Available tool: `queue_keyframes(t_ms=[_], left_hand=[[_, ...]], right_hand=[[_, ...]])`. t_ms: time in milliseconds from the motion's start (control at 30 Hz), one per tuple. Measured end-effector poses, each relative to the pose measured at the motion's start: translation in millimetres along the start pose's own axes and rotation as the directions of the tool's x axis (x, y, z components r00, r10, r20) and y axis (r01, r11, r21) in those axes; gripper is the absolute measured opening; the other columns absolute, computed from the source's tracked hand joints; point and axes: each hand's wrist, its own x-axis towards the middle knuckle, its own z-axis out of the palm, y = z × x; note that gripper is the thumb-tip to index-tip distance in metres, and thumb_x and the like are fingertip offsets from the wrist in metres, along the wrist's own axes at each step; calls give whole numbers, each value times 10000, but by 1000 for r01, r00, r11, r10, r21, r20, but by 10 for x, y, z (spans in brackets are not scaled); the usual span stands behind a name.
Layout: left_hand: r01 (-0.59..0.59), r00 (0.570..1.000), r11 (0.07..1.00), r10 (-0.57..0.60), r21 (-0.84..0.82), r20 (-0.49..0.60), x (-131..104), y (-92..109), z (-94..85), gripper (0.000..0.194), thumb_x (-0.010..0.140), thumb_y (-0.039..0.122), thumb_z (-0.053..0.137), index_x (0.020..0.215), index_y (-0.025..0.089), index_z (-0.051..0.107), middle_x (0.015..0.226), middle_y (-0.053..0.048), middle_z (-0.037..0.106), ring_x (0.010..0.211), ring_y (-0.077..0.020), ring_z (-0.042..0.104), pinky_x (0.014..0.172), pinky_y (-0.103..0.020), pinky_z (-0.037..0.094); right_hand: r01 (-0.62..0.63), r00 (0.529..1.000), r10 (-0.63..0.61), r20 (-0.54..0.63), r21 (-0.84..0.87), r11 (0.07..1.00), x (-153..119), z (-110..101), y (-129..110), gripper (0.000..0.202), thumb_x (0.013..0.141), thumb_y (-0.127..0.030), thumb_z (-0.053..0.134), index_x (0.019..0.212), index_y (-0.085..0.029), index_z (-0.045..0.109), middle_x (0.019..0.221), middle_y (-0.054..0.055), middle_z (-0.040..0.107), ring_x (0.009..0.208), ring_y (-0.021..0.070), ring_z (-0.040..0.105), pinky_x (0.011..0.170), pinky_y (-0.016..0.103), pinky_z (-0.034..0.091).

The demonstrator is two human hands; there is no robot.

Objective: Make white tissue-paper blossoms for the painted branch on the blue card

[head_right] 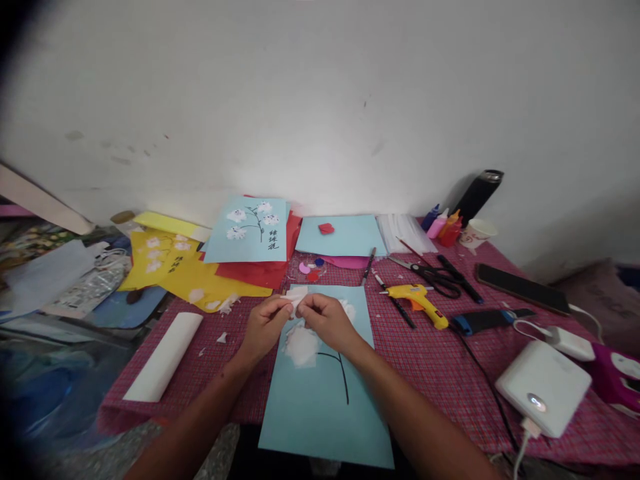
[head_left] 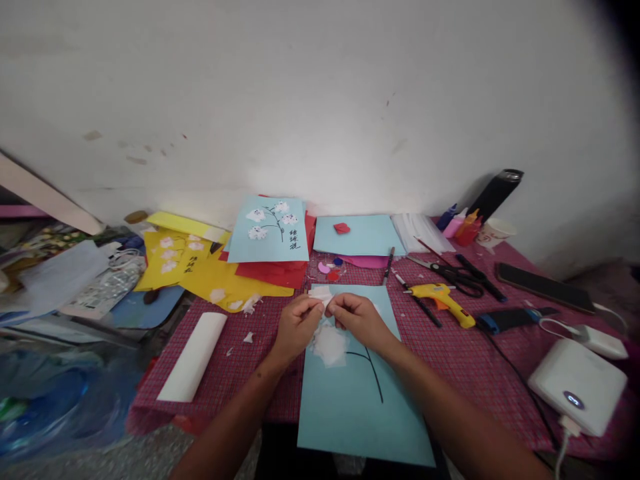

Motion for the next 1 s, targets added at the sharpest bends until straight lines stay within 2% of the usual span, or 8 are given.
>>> queue_keyframes(t_ms=[67,167,267,367,567,733,1000], left_hand=[[-19,1000,999,19,28,4,-3,-5,2,174,875,225,530,779,170,664,778,-19,640,741,-137,587,703,-251,451],[-116,993,986,117,120,-1,-16,-7,8,148,871,206,540,802,178,668,783,-20,642,761,-140,584,720,-259,452],[-229,973,944,232,238,16,-38,-22,22,126,865,176,545,853,185,670,795,-27,641,781,-146,575,736,-269,452],[-291,956,897,290,332,53,-65,-54,40,149,872,161,528,928,182,664,853,-53,638,828,-160,573,760,-284,461],[-322,946,846,302,425,117,-101,-106,60,173,886,171,502,971,174,652,831,-67,593,815,-173,567,766,-304,480],[-327,945,858,307,398,115,-97,-100,59,183,894,163,489,994,183,640,859,-67,599,843,-173,571,780,-305,489],[-319,948,842,293,436,128,-94,-117,54,169,903,177,477,967,185,634,852,-70,586,837,-178,563,769,-310,482]], right_hand=[[-16,1000,16,2,32,999,-3,1,-22,198,844,-328,582,772,-155,649,606,-23,546,522,93,488,507,212,382],[-28,1000,27,14,86,996,-8,-5,-44,195,824,-342,607,783,-155,648,612,-22,554,525,95,492,511,215,391],[-22,1000,20,16,103,994,-10,-16,-45,213,826,-356,605,782,-152,648,613,-20,556,538,100,504,520,217,397],[-39,999,40,-6,86,996,-4,-16,-26,221,825,-356,602,763,-148,648,598,-22,553,528,99,505,513,215,393],[-76,994,75,-77,-17,997,23,2,40,192,805,-300,601,688,-149,627,556,-29,539,494,96,486,485,213,370],[-50,996,45,-73,-70,996,23,-3,64,182,825,-271,567,695,-155,622,575,-26,546,524,99,494,505,210,373],[-62,998,63,-18,15,998,10,-7,32,141,803,-261,576,733,-153,632,601,-27,546,535,100,495,520,216,387]])
